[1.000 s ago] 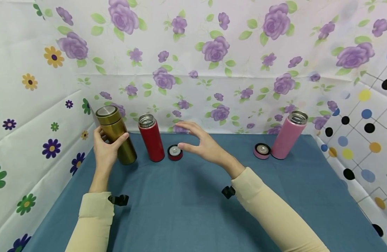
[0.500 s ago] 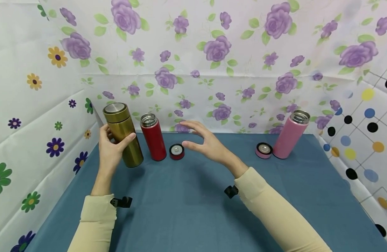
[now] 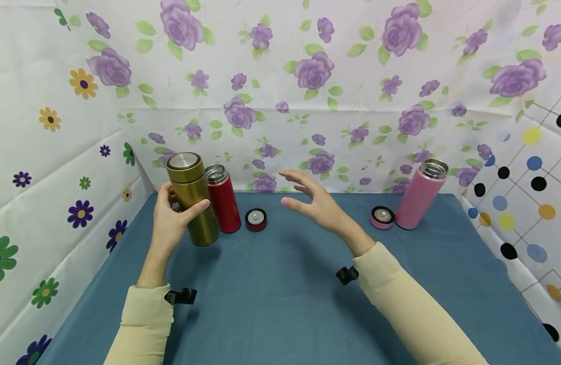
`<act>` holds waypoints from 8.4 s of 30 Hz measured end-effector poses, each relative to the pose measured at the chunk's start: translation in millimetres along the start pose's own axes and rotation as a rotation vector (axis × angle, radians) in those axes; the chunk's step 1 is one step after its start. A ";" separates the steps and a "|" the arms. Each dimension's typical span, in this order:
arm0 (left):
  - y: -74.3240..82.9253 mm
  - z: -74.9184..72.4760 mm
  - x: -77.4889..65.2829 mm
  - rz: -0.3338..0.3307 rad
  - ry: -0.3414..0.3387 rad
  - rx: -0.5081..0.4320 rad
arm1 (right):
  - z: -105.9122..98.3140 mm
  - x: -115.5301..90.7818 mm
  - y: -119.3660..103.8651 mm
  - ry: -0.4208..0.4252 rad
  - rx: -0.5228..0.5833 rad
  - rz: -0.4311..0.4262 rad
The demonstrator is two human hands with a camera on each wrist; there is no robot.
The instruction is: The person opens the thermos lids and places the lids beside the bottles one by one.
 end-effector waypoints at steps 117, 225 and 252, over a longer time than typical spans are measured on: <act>56.8 219.0 -65.9 0.196 -0.504 -0.221 | -61.2 -43.0 -51.1 0.321 -0.052 -0.223; 66.0 209.2 -65.7 0.217 -0.506 -0.221 | -59.4 -44.4 -67.4 0.294 -0.117 -0.222; 62.5 203.4 -67.0 0.148 -0.831 -0.385 | -58.2 -39.3 -74.4 0.026 0.145 -0.240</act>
Point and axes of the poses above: each hand's wrist, its own x-axis towards the middle knuckle, its own z-axis out of the palm, y = z × x, the point moved 6 cm from there along x, towards the middle knuckle, and after that the axes turned 4 degrees about y, right-handed, at the moved point
